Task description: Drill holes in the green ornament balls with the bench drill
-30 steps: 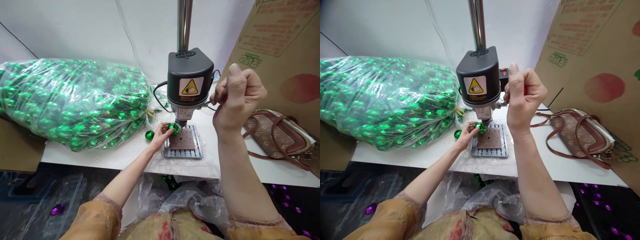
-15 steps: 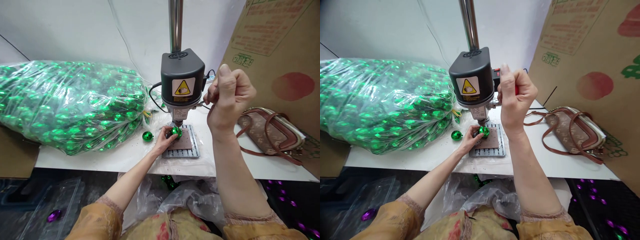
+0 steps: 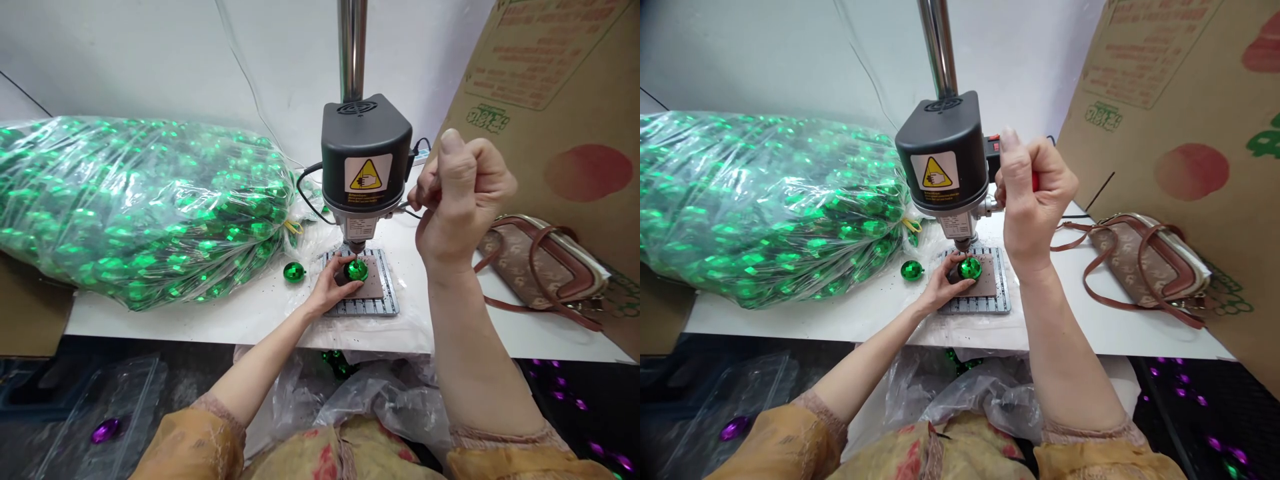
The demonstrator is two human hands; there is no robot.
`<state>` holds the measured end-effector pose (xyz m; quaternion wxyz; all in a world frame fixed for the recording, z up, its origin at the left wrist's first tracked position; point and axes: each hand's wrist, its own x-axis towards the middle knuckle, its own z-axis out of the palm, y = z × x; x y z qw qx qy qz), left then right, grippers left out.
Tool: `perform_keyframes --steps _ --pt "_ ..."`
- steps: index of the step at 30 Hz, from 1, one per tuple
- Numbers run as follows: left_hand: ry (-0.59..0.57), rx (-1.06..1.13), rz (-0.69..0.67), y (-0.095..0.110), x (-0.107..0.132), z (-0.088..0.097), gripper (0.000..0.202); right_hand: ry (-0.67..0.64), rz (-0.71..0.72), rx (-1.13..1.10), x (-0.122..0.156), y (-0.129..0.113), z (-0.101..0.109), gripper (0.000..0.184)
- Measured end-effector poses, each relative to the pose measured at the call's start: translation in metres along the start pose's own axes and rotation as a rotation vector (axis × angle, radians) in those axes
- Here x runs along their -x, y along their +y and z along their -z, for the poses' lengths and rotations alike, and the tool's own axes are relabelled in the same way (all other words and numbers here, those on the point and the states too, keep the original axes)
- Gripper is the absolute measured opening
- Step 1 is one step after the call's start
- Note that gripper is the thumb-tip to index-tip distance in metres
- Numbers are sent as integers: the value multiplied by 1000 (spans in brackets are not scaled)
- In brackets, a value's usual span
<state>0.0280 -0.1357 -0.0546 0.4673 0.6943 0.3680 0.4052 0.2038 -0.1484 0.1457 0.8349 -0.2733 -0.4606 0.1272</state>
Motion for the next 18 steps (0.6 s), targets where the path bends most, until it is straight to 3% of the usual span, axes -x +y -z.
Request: perform_keyframes --steps 8,18 --pt "30 16 -5 -1 -1 -4 63 67 123 -32 26 2 6 51" --pt "29 7 -21 -3 0 -4 59 44 184 -54 40 5 13 52"
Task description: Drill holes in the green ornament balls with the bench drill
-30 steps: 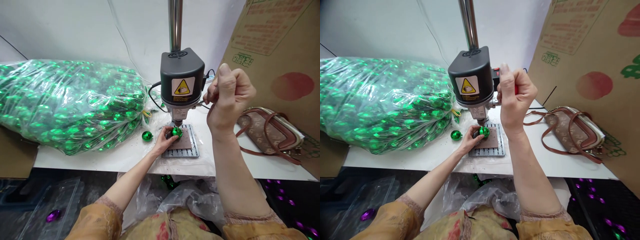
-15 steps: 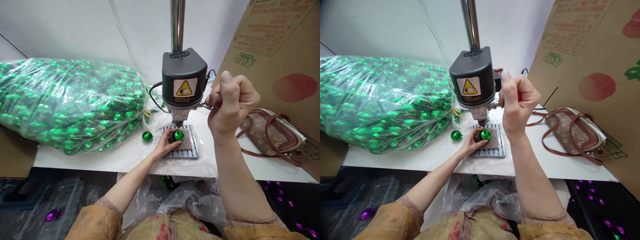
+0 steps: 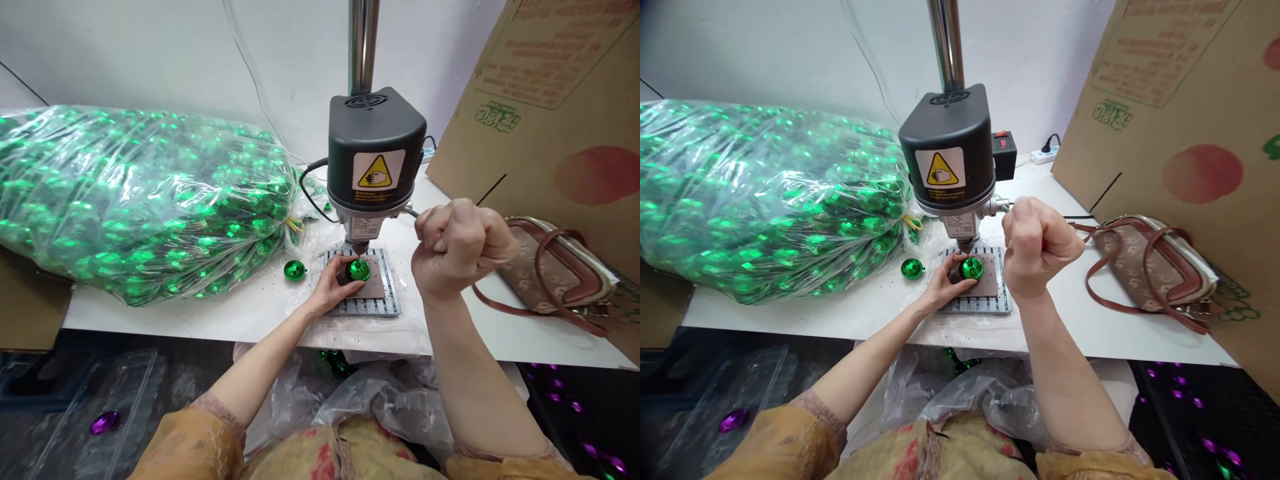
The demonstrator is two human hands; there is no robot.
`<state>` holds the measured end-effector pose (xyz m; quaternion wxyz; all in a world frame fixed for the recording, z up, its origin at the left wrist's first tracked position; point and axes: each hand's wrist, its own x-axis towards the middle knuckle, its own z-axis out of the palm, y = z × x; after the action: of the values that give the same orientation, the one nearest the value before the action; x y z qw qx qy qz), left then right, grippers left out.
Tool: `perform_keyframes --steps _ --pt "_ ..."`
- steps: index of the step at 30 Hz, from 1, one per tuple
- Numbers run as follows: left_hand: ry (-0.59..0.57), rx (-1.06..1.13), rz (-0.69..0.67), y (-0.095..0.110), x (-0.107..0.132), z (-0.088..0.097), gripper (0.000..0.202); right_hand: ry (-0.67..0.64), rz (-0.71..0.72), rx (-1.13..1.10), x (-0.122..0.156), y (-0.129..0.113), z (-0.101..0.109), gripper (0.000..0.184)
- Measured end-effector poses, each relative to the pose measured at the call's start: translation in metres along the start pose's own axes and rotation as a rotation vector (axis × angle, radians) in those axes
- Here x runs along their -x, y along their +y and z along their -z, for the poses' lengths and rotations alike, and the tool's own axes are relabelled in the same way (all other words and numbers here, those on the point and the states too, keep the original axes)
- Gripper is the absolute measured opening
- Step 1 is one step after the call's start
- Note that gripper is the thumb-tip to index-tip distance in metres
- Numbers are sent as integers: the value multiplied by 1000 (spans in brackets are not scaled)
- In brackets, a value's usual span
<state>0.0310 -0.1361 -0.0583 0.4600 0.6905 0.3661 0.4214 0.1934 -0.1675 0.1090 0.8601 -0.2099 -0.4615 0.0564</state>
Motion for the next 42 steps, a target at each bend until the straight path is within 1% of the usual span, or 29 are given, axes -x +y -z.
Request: perform_keyframes --steps 14,22,28,31,34,37,39,40,42 --pt "-18 -8 -15 2 1 0 60 27 110 -32 10 11 5 57" --pt "-21 11 -33 0 1 0 62 -26 173 -74 13 16 10 54" --pt "-5 34 -32 1 1 -2 63 -38 185 -50 24 18 18 54" --pt "7 18 -29 2 1 -2 62 4 129 -30 19 10 11 55" --pt "31 2 -32 4 -1 -3 58 74 -34 12 -3 -2 -5 50" --pt "122 -68 -27 12 1 -4 50 66 -208 27 -28 -8 -19 44" --pt "216 -164 -49 19 13 -3 45 52 -247 18 -38 -9 -23 43" --pt "256 -216 -87 22 23 -2 43 41 -254 21 -40 -9 -24 43" --pt "296 -298 -230 25 54 2 43 16 -251 45 -41 -8 -23 42"
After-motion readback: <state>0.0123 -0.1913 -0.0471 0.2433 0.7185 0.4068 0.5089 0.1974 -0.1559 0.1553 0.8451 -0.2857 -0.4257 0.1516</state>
